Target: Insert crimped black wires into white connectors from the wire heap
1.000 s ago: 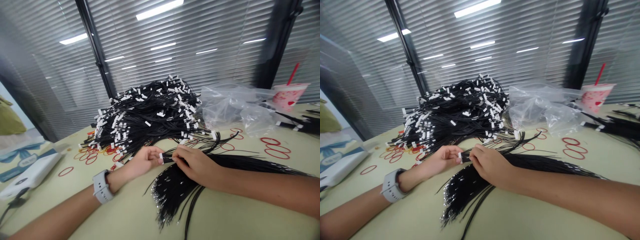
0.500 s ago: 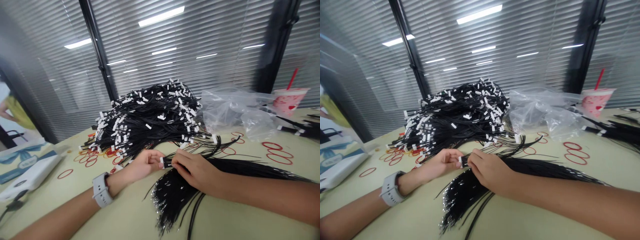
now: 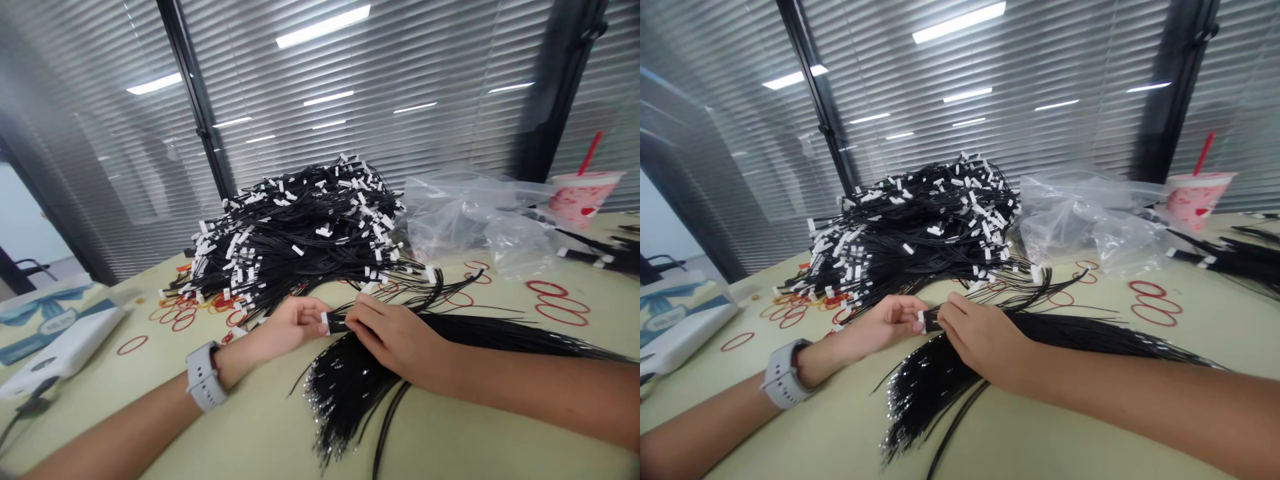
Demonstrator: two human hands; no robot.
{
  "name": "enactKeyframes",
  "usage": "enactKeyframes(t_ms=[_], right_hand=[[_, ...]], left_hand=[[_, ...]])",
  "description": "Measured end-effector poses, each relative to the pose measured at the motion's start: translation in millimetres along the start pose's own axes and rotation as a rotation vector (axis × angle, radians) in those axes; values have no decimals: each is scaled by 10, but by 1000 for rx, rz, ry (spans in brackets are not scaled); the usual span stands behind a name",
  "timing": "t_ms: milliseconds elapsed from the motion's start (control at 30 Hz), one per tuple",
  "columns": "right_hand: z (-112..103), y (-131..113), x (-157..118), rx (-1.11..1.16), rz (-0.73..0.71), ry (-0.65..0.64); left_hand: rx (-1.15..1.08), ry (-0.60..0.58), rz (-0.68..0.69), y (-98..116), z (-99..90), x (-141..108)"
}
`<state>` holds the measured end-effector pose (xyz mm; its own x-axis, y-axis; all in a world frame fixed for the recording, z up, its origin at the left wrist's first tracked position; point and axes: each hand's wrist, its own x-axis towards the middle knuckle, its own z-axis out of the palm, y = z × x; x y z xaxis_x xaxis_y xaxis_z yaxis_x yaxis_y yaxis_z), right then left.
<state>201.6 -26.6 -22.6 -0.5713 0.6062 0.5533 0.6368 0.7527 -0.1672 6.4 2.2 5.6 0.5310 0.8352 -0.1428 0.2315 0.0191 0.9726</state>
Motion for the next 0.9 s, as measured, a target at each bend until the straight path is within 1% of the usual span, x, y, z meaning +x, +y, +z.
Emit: enactKeyframes(t_ms=[133, 233, 433, 600, 900], right_hand=[[12, 13, 2, -8, 72, -39], [1, 8, 11, 18, 99, -56], [-41, -9, 14, 67, 63, -74], [-36, -11, 16, 86, 35, -72], [-44, -13, 25, 87, 88, -100]], left_hand=[[-26, 28, 2, -20, -3, -4], [-37, 24, -1, -26, -7, -2], [-50, 14, -17, 1, 12, 2], [-52, -4, -17, 5, 15, -2], [-62, 13, -25, 8, 15, -6]])
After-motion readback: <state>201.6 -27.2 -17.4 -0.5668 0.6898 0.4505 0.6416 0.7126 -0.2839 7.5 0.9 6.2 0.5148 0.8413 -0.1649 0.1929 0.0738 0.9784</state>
